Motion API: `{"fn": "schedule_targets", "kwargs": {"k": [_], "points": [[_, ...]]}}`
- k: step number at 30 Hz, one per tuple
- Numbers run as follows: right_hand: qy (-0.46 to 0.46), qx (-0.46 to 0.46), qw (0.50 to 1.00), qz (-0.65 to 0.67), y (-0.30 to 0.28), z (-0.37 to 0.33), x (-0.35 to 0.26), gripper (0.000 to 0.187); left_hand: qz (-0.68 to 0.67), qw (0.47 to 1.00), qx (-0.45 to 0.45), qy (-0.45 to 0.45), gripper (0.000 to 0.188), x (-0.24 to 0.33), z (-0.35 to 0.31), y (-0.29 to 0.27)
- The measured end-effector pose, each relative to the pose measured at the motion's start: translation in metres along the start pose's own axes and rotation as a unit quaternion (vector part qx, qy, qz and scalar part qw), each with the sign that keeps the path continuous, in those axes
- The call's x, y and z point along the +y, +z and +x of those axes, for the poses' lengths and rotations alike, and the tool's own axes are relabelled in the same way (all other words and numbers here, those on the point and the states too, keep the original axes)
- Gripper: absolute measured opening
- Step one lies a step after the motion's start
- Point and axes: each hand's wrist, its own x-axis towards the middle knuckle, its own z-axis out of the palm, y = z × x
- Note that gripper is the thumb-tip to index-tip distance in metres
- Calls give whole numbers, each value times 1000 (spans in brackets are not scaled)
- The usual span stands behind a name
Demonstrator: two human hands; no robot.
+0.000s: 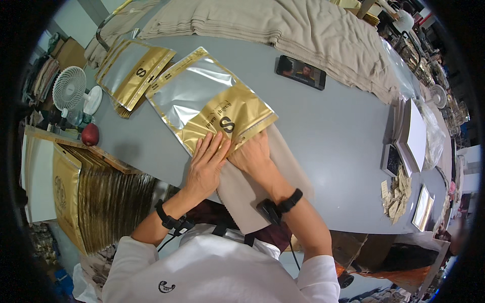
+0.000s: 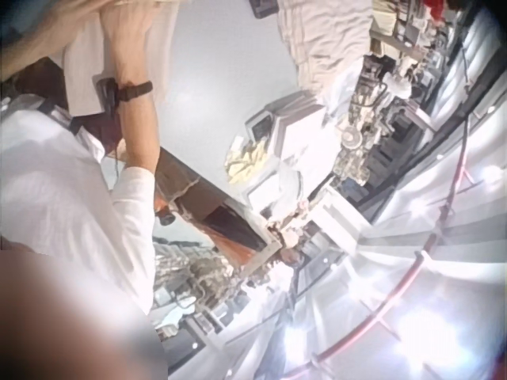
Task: The person folds a beige garment on a table, places it into a gold mailing bag, seals the bag, and sets it aside. The process is repeated for multiple garments, each with a tag attached before packaging.
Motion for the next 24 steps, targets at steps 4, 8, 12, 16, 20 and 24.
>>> {"fn": "schedule_targets", "kwargs": {"k": [4, 8, 12, 16, 20, 24], "points": [[-61, -75, 986, 138, 8, 30, 22, 50, -7, 1000, -9, 8, 55, -8, -5, -4], [-52, -137, 981, 127, -14, 10, 29, 45, 24, 999, -32, 7, 54, -10, -11, -17], [-37, -71, 995, 55, -67, -70, 13, 43, 24, 997, -74, -23, 59, -5, -12, -33], [135, -35, 990, 28, -86, -115, 13, 41, 14, 999, -30, 0, 62, 7, 7, -27], [156, -11, 988, 14, -74, -128, 20, 41, 52, 996, -45, 62, 52, 5, 30, -3], [171, 8, 984, 50, -70, -138, 22, 42, 9, 993, -40, 114, 49, -10, 24, 7]]}}
